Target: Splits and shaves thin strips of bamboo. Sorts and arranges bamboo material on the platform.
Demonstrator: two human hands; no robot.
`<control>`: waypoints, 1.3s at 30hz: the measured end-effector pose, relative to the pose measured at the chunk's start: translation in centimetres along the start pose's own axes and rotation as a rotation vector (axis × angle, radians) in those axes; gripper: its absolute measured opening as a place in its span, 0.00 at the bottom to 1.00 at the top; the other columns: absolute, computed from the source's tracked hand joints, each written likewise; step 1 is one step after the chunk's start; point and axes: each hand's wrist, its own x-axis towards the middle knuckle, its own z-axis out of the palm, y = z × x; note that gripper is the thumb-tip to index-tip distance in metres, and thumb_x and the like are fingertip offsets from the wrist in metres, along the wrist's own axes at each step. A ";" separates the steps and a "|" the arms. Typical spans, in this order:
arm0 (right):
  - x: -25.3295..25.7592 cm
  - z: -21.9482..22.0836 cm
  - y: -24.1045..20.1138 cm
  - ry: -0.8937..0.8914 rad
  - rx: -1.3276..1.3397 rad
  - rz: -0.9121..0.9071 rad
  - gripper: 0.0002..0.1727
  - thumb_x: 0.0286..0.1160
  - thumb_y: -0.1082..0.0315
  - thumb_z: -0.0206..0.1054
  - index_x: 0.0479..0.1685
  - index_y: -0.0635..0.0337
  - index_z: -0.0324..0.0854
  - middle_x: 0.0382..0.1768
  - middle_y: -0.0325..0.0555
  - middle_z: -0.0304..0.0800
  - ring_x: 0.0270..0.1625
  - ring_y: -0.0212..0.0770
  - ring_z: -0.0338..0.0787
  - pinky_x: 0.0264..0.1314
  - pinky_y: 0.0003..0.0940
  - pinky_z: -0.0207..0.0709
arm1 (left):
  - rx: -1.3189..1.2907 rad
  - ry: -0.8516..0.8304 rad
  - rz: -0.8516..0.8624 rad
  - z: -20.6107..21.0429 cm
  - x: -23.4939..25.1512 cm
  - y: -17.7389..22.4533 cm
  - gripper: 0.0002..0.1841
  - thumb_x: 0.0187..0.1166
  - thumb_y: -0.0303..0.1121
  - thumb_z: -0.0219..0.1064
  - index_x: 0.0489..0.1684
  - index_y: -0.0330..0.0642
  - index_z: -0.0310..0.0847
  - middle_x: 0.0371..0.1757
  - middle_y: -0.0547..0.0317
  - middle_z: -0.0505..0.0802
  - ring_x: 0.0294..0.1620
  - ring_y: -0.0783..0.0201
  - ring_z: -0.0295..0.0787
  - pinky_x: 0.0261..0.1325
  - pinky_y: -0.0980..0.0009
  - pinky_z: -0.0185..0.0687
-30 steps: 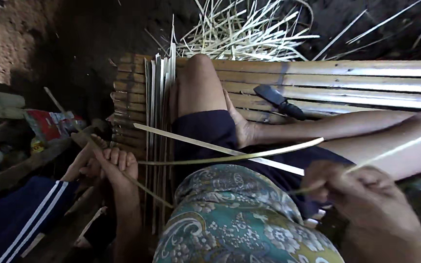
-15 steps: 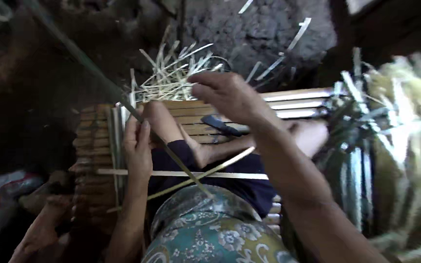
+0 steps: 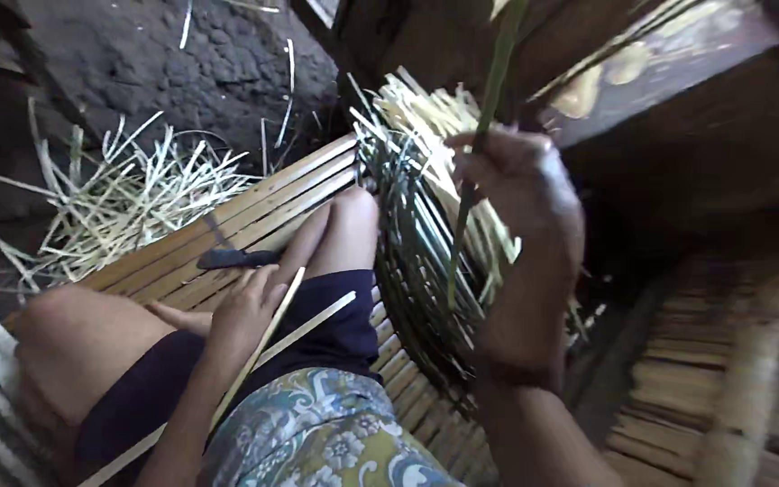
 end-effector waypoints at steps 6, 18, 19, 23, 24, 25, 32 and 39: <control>-8.0 6.2 9.5 -0.062 -0.263 0.469 0.14 0.88 0.63 0.62 0.60 0.59 0.88 0.45 0.66 0.91 0.47 0.69 0.90 0.48 0.73 0.78 | -0.015 -0.182 -0.141 4.8 4.1 -1.3 0.28 0.90 0.39 0.60 0.84 0.34 0.64 0.63 0.32 0.86 0.61 0.37 0.87 0.68 0.39 0.77; -4.0 11.3 6.3 -0.066 -0.241 0.324 0.20 0.88 0.59 0.62 0.70 0.60 0.82 0.58 0.70 0.87 0.56 0.73 0.88 0.53 0.75 0.76 | -0.076 -0.041 -0.337 -6.1 -0.5 -2.6 0.24 0.95 0.33 0.48 0.89 0.43 0.60 0.51 0.42 0.89 0.31 0.54 0.81 0.40 0.53 0.80; -2.8 12.7 4.8 -0.079 -0.204 0.217 0.19 0.88 0.60 0.63 0.69 0.60 0.82 0.57 0.69 0.87 0.55 0.72 0.88 0.52 0.73 0.77 | -0.024 0.027 -0.321 -7.5 -1.6 -3.1 0.23 0.95 0.33 0.49 0.87 0.40 0.64 0.49 0.41 0.90 0.31 0.52 0.82 0.41 0.51 0.81; 1.9 20.4 -2.8 -0.375 -0.210 -0.075 0.18 0.86 0.62 0.65 0.69 0.59 0.82 0.60 0.66 0.86 0.61 0.69 0.87 0.56 0.69 0.80 | 0.092 0.182 -0.348 -11.6 -5.5 -5.0 0.21 0.93 0.37 0.54 0.82 0.46 0.74 0.31 0.50 0.88 0.23 0.59 0.78 0.31 0.59 0.78; 3.4 23.1 -4.4 -0.513 -0.253 -0.094 0.20 0.86 0.62 0.64 0.71 0.58 0.82 0.65 0.66 0.84 0.68 0.70 0.84 0.61 0.70 0.78 | 0.087 0.168 -0.383 -12.5 -6.4 -4.8 0.21 0.93 0.37 0.53 0.82 0.47 0.74 0.32 0.50 0.88 0.24 0.59 0.79 0.32 0.60 0.79; 4.3 26.0 -5.5 -0.616 -0.284 -0.146 0.21 0.85 0.64 0.65 0.73 0.58 0.81 0.67 0.67 0.83 0.71 0.72 0.81 0.62 0.70 0.77 | 0.065 0.161 -0.417 -13.3 -7.4 -4.3 0.20 0.93 0.36 0.53 0.81 0.47 0.75 0.34 0.50 0.89 0.25 0.60 0.80 0.33 0.61 0.80; 4.0 36.0 -6.2 -0.818 -0.401 -0.316 0.33 0.75 0.79 0.68 0.82 0.64 0.68 0.74 0.77 0.71 0.71 0.79 0.77 0.62 0.72 0.76 | -0.200 0.277 -0.362 -15.8 -14.2 -1.2 0.17 0.92 0.33 0.52 0.72 0.39 0.76 0.39 0.64 0.91 0.22 0.79 0.75 0.26 0.81 0.71; 5.8 32.0 -6.5 -0.744 -0.133 -0.209 0.18 0.83 0.72 0.63 0.67 0.72 0.77 0.62 0.78 0.80 0.60 0.79 0.84 0.58 0.75 0.76 | -0.270 0.439 -0.190 -15.0 -15.9 1.3 0.09 0.88 0.35 0.61 0.53 0.46 0.87 0.30 0.72 0.92 0.19 0.84 0.73 0.23 0.87 0.66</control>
